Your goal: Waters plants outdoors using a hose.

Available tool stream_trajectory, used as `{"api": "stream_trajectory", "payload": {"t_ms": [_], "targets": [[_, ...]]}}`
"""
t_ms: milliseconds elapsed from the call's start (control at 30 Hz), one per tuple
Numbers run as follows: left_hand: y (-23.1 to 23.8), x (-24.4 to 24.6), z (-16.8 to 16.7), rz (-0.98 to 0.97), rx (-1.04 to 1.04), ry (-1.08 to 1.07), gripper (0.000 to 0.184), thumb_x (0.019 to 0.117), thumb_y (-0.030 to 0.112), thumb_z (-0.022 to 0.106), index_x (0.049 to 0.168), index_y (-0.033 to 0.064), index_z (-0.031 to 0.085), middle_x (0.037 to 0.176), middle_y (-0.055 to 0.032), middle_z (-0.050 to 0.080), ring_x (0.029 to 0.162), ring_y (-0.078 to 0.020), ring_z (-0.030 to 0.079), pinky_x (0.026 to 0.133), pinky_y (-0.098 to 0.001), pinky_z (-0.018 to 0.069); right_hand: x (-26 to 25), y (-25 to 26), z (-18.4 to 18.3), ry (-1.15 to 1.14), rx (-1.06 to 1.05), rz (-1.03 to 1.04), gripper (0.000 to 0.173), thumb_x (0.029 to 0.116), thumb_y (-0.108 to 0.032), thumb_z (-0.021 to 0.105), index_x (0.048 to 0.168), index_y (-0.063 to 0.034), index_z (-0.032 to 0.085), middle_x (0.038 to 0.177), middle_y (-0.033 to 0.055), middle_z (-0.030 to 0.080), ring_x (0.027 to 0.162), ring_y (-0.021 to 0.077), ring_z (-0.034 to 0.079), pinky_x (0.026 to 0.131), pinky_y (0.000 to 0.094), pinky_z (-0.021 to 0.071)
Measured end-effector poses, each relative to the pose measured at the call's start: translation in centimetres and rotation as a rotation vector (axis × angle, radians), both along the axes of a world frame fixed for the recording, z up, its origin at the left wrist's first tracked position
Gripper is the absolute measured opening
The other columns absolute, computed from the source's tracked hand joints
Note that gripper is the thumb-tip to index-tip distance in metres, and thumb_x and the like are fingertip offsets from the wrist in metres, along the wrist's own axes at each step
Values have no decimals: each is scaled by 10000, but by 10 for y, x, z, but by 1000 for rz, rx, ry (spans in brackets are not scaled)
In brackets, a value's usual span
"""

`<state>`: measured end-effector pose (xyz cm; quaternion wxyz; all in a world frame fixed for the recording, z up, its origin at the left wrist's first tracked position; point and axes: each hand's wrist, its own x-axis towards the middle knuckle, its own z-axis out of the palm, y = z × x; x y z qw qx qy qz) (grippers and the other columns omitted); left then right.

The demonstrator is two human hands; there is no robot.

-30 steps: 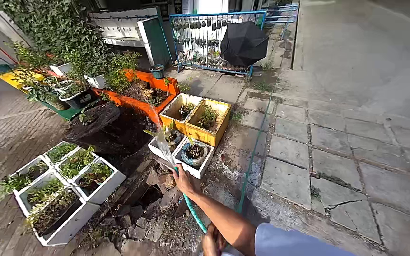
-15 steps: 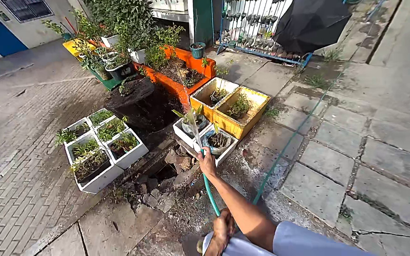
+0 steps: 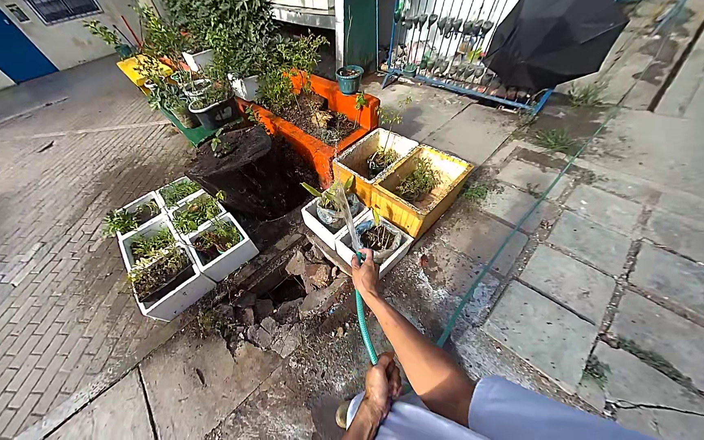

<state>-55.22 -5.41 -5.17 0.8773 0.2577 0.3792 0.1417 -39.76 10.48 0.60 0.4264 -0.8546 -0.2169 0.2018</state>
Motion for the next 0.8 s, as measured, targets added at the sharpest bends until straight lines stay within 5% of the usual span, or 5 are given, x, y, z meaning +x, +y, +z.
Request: {"api": "stream_trajectory", "payload": {"t_ms": [800], "targets": [[8, -2, 5, 30, -5, 19, 472, 1104, 232, 371, 638, 171, 402, 461, 60, 339, 364, -59, 313, 387, -221, 310, 7, 0, 1, 55, 17, -110, 408, 1070, -290, 551, 1433, -104, 530, 1123, 203, 710, 1056, 359, 690, 936, 508, 534]]}}
